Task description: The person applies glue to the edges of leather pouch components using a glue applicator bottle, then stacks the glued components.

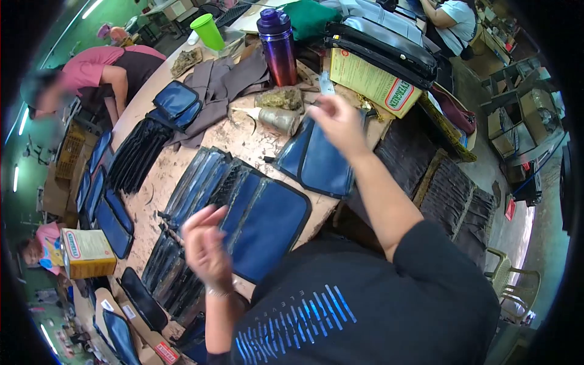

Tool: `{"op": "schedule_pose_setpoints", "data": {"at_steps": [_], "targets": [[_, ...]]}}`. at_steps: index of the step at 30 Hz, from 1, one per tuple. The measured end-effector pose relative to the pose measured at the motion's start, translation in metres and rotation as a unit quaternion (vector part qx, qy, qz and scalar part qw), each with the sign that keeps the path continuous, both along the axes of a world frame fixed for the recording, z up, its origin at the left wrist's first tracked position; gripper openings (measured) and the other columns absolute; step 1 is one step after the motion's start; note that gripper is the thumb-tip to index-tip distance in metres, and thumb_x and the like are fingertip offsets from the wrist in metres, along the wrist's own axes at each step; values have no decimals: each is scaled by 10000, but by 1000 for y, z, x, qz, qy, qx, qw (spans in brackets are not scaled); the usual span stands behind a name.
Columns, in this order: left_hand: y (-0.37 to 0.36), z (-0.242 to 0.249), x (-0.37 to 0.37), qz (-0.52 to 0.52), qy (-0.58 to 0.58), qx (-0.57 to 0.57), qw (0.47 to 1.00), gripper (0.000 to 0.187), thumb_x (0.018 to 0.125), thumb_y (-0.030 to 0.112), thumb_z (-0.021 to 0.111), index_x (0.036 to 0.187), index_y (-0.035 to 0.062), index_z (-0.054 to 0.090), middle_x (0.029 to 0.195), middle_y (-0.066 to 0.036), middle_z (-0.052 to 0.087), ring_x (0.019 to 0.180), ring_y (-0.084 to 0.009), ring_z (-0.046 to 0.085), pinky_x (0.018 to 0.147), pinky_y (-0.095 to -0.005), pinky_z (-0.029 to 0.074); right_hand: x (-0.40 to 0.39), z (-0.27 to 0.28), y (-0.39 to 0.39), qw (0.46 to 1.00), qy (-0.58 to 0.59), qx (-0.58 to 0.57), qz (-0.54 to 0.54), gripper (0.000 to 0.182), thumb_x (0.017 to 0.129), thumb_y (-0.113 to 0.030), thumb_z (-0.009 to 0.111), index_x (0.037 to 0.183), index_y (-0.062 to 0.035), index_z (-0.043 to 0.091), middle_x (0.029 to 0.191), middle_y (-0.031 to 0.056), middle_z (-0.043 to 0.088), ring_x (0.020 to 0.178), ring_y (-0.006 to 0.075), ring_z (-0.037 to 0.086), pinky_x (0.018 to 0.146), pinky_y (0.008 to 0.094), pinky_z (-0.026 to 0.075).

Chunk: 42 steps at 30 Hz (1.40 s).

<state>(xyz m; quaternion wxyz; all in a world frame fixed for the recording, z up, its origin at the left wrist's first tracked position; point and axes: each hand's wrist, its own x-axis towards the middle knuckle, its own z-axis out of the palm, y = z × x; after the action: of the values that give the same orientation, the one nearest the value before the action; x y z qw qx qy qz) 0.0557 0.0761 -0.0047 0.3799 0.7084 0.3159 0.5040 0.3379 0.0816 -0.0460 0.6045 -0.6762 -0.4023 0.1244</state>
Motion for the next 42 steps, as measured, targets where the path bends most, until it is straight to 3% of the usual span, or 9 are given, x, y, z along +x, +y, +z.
{"op": "schedule_pose_setpoints", "data": {"at_steps": [3, 6, 17, 20, 26, 29, 34, 37, 42], "targets": [[2, -21, -47, 46, -38, 5, 998, 203, 891, 116, 376, 740, 7, 458, 1017, -141, 479, 832, -200, 564, 785, -332, 441, 54, -57, -50, 944, -199, -185, -186, 346, 667, -308, 663, 812, -7, 575, 794, 156, 585, 710, 282, 568, 653, 347, 454], [-12, -24, -39, 63, -121, -91, 987, 199, 896, 124, 354, 770, 2, 446, 963, -139, 490, 754, -189, 559, 722, -322, 452, 60, -67, -57, 932, -53, -323, -156, 380, 675, -353, 665, 783, -3, 564, 658, 120, 575, 628, 244, 570, 598, 311, 447], [-29, -32, -64, -67, 106, -56, 991, 175, 806, 121, 545, 719, -23, 592, 783, -109, 585, 697, -156, 546, 596, -239, 430, 35, -48, -44, 979, -61, -75, -178, 208, 665, -85, 691, 702, -14, 499, 585, 17, 492, 529, 83, 446, 514, 228, 394], [-24, -23, -70, -68, -20, -169, 983, 195, 767, 165, 597, 837, -17, 593, 932, -135, 562, 819, -190, 543, 700, -273, 433, 4, 16, -44, 996, -39, 30, -75, 180, 694, -38, 658, 683, -25, 479, 593, -15, 436, 540, 47, 403, 520, 182, 365], [15, 45, -61, -119, 88, 49, 988, 398, 709, 284, 635, 969, -9, 563, 1083, -174, 513, 1040, -283, 473, 891, -353, 347, -35, 115, -27, 950, -192, 98, 225, 171, 609, 24, 665, 718, 3, 535, 670, 48, 479, 657, 137, 493, 607, 236, 395], [30, 63, -40, -172, 20, -78, 982, 441, 741, 242, 622, 1103, 20, 503, 1207, -118, 427, 1095, -195, 420, 857, -284, 359, -52, 131, -10, 878, -159, 68, 447, 193, 594, 38, 676, 702, -17, 526, 727, 5, 482, 701, 104, 477, 627, 220, 378], [15, 65, -20, -208, -78, -158, 962, 551, 743, 326, 640, 1127, -23, 456, 928, -66, 570, 783, -86, 509, 669, -211, 411, -82, 101, 18, 858, 15, 33, 513, 223, 607, 13, 694, 709, -36, 503, 704, -18, 432, 671, 73, 429, 605, 222, 363], [11, 62, -31, -114, 142, -165, 969, 285, 759, 153, 612, 963, -37, 554, 804, -49, 593, 729, -76, 503, 649, -225, 420, -106, 85, 25, 868, -119, 28, 480, 229, 607, -60, 711, 721, -32, 515, 707, 10, 472, 652, 142, 472, 606, 261, 390], [-9, 27, -63, -9, 7, -262, 965, 244, 791, 32, 507, 1025, -31, 535, 957, -74, 577, 861, -154, 544, 782, -262, 414, -122, 48, 12, 862, -265, 162, 401, 591, 588, -295, 743, 1091, -120, 488, 1052, 142, 462, 1008, 292, 440, 878, 324, 345]]}}
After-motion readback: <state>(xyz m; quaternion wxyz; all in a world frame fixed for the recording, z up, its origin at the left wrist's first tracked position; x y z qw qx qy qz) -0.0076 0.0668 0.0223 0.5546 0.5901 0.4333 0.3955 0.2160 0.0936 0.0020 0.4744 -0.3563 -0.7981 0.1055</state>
